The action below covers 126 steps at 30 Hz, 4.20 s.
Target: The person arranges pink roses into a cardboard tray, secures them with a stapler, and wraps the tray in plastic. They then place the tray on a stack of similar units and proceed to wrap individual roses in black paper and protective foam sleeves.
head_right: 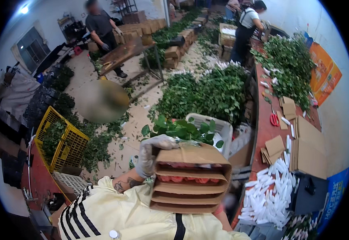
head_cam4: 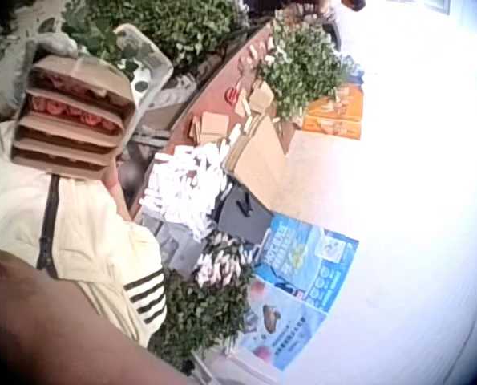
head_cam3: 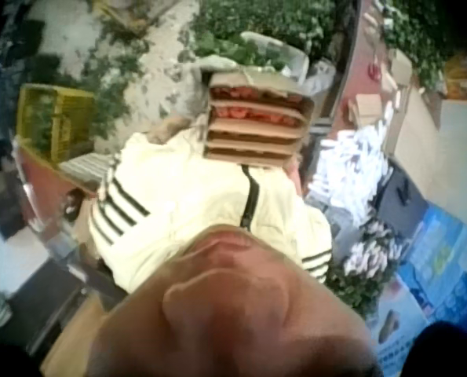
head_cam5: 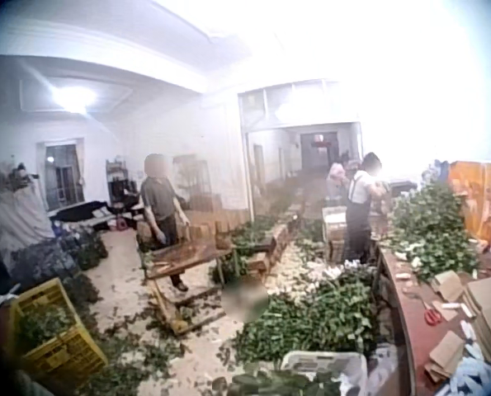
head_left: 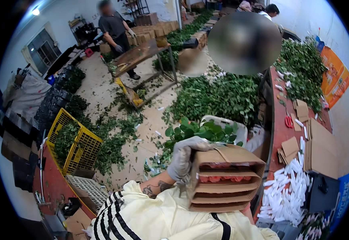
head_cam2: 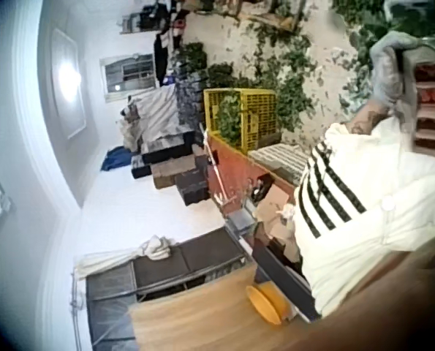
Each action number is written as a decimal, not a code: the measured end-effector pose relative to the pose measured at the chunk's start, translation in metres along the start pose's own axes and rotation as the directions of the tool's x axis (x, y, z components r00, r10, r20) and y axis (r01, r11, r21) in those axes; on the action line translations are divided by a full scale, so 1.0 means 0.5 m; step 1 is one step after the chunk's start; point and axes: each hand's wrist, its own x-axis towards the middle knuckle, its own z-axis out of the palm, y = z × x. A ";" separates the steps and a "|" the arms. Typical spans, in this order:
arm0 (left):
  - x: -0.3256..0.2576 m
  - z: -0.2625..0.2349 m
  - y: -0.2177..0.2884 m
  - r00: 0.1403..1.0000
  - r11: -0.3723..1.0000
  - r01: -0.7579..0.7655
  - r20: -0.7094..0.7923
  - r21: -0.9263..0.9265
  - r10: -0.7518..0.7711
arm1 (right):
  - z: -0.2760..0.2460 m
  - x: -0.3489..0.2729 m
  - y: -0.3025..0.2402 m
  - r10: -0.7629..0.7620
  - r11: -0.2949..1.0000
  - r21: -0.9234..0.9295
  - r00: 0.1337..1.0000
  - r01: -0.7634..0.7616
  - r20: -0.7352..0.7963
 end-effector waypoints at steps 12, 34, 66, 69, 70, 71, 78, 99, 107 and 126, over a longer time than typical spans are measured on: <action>0.061 -0.238 0.033 0.901 0.579 0.020 0.236 0.815 -0.363 | 0.423 0.212 -0.127 -0.067 0.995 0.088 0.950 0.042 0.305; 0.648 -1.501 -0.118 0.906 0.828 0.386 -0.334 0.407 -0.259 | 1.592 1.291 -0.427 -0.131 0.956 0.290 0.831 -0.038 0.540; 0.899 -2.095 -0.372 0.868 -0.553 0.417 -0.497 0.721 0.006 | 1.047 0.879 0.302 0.888 0.418 -0.442 0.459 -0.794 0.016; 0.916 -2.139 -0.389 0.819 -0.587 0.383 -0.556 0.713 -0.141 | 1.251 0.871 0.265 0.794 0.606 -0.298 0.582 -0.738 0.174; 0.908 -2.136 -0.389 0.825 -0.531 0.386 -0.540 0.754 -0.166 | 1.308 0.873 0.255 0.742 0.671 -0.272 0.631 -0.690 0.228; 0.910 -2.142 -0.385 0.874 -0.585 0.295 -0.461 0.755 -0.155 | 1.361 0.876 0.244 0.678 0.735 -0.256 0.684 -0.628 0.269; 0.955 -1.826 -0.526 0.887 -0.297 0.024 -0.158 0.955 -0.434 | 1.203 0.514 0.187 0.771 0.565 -0.297 0.621 -0.770 -0.142; 0.093 -0.586 -0.642 0.452 0.194 -0.594 0.524 0.780 -0.722 | 1.124 -0.724 0.258 0.910 0.007 -0.462 0.198 -0.887 -0.365; -0.250 -0.037 -0.535 0.012 0.854 -0.467 0.968 0.228 -0.252 | 0.638 -0.703 0.191 0.605 0.690 0.594 -0.121 -0.413 -0.787; -0.346 0.923 -0.327 -0.152 0.922 -0.182 0.936 -0.342 0.318 | -0.597 -0.895 0.207 0.006 0.216 -0.114 0.118 -0.970 -0.993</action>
